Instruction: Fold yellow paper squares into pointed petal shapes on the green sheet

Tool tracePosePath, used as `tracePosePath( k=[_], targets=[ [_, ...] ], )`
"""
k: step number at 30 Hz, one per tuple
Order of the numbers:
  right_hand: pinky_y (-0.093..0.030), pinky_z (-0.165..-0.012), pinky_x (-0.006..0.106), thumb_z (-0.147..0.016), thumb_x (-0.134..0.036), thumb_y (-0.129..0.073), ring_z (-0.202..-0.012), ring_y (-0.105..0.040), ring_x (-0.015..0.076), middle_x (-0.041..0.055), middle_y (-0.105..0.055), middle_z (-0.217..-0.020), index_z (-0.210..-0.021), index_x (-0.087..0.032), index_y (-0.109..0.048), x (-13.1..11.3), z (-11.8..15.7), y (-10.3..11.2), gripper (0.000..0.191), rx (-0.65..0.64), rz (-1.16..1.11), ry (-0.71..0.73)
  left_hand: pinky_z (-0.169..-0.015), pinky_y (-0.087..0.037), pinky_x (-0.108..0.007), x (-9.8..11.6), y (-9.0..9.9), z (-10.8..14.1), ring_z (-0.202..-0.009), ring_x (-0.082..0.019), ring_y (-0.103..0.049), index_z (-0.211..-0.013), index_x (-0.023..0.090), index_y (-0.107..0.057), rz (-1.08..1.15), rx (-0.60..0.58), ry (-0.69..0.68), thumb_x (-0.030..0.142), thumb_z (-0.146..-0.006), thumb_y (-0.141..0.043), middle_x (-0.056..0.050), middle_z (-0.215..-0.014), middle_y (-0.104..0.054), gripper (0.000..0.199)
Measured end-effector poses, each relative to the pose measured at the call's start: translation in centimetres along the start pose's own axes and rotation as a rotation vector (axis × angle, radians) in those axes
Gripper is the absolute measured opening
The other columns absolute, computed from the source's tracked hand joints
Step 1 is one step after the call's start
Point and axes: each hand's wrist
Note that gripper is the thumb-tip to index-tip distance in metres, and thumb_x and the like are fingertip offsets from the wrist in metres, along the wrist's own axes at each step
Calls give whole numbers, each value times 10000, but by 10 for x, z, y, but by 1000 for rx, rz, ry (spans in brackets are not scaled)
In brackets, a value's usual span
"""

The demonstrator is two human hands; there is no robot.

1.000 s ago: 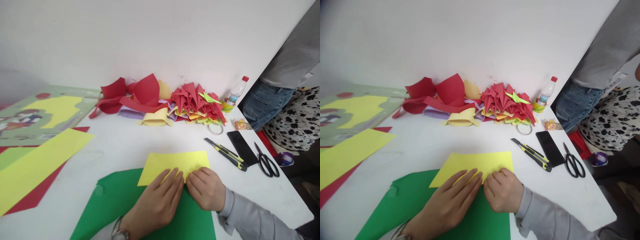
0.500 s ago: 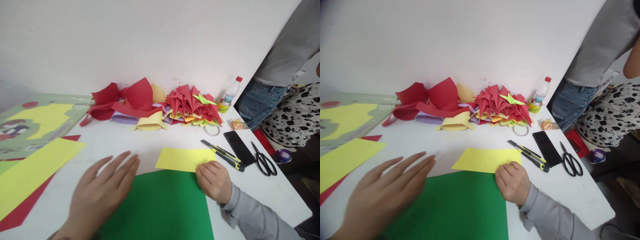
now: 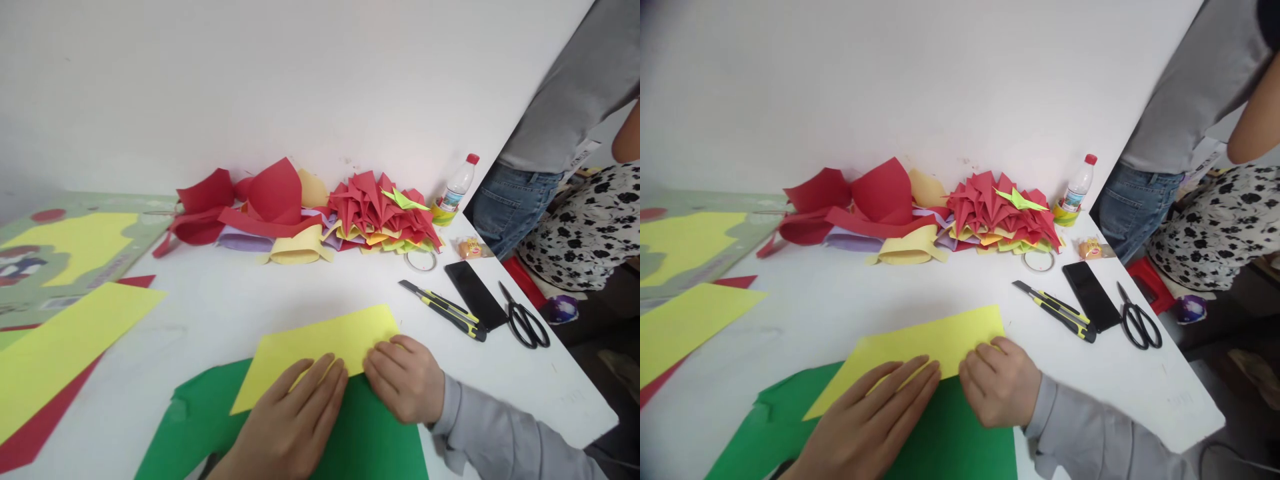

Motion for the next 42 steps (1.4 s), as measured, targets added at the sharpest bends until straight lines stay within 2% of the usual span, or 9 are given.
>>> tracePosePath(
  k=[8, 11, 14, 16, 21, 24, 26, 31, 42],
  targets=[
    [-492, -661, 325, -877, -107, -547, -738, -658, 188, 97, -721, -781, -869, -126, -678, 35, 17, 13, 132, 83, 37, -209, -777, -501, -387, -33, 18, 4, -896, -250, -685, -994, 114, -665, -97, -47, -55, -7, -869, -443, -100, -953, -760, 283],
    [-501, -571, 270, -930, -268, -507, -614, -645, 157, 89, -718, -726, -809, -156, -687, 30, 12, 16, 244, 127, -350, -747, -830, -487, -397, -20, 14, 12, -979, -263, -667, -1034, 114, -660, -51, 26, 14, -19, -860, -416, -117, -986, -752, 327],
    [-468, -425, 242, -912, -581, -446, -440, -596, 146, 49, -642, -543, -799, -129, -672, 20, 4, 13, 517, -156, -1112, -1339, -909, -455, -409, -1, 8, 18, -1111, -272, -615, -1108, 132, -655, 15, 16, 58, 20, -879, -340, -113, -1094, -727, 406],
    [-485, -432, 261, -830, -671, -514, -445, -601, 155, 41, -645, -565, -864, -117, -671, 17, 1, 8, 577, -270, -1441, -1480, -937, -447, -401, 7, 5, 17, -1087, -257, -628, -1116, 165, -658, 56, 9, 0, 83, -908, -362, -81, -1117, -727, 371],
    [-469, -546, 252, -697, -561, -745, -577, -596, 141, 18, -677, -670, -766, -142, -676, 32, 11, 0, 430, 87, -1321, -1396, -873, -555, -391, -17, 8, 8, -1025, -249, -672, -1191, 213, -616, 124, 40, 289, 312, -936, -514, -76, -1102, -730, 292],
    [-463, -551, 263, -706, -525, -753, -573, -598, 148, 14, -681, -667, -765, -153, -684, 41, 15, 0, 383, 142, -1340, -1361, -680, -636, -373, -45, 13, 8, -931, -278, -719, -1360, 203, -485, 209, 110, 786, 434, -920, -523, -143, -1278, -639, 498],
    [-469, -554, 272, -701, -517, -759, -570, -606, 156, 16, -682, -657, -775, -156, -695, 42, 15, 0, 374, 147, -1382, -1345, -619, -647, -335, -57, 15, 7, -851, -260, -744, -1297, 228, -552, 503, 71, 973, 419, -925, -538, -87, -1144, -723, 418],
    [-498, -602, 287, -684, -481, -785, -605, -635, 168, 19, -698, -662, -775, -172, -728, 38, 11, -1, 327, 149, -1463, -1300, -589, -651, -357, -58, 13, 5, -701, -259, -752, -1007, 219, -748, 1173, -104, 1096, 373, -1001, -364, -62, -879, -785, 414],
    [-447, -571, 244, -681, -409, -810, -554, -593, 125, 38, -723, -655, -682, -156, -757, 41, 12, -1, 259, 320, -1376, -1391, -668, -632, -388, -60, 6, 16, -687, -253, -747, -943, 252, -763, 1538, -172, 1323, 450, -918, -534, -38, -858, -788, 304]
  ],
)
Point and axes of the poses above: each hand's wrist, its own z-axis away from the middle knuckle, its own y-axis out of the back of the hand, x = y × z
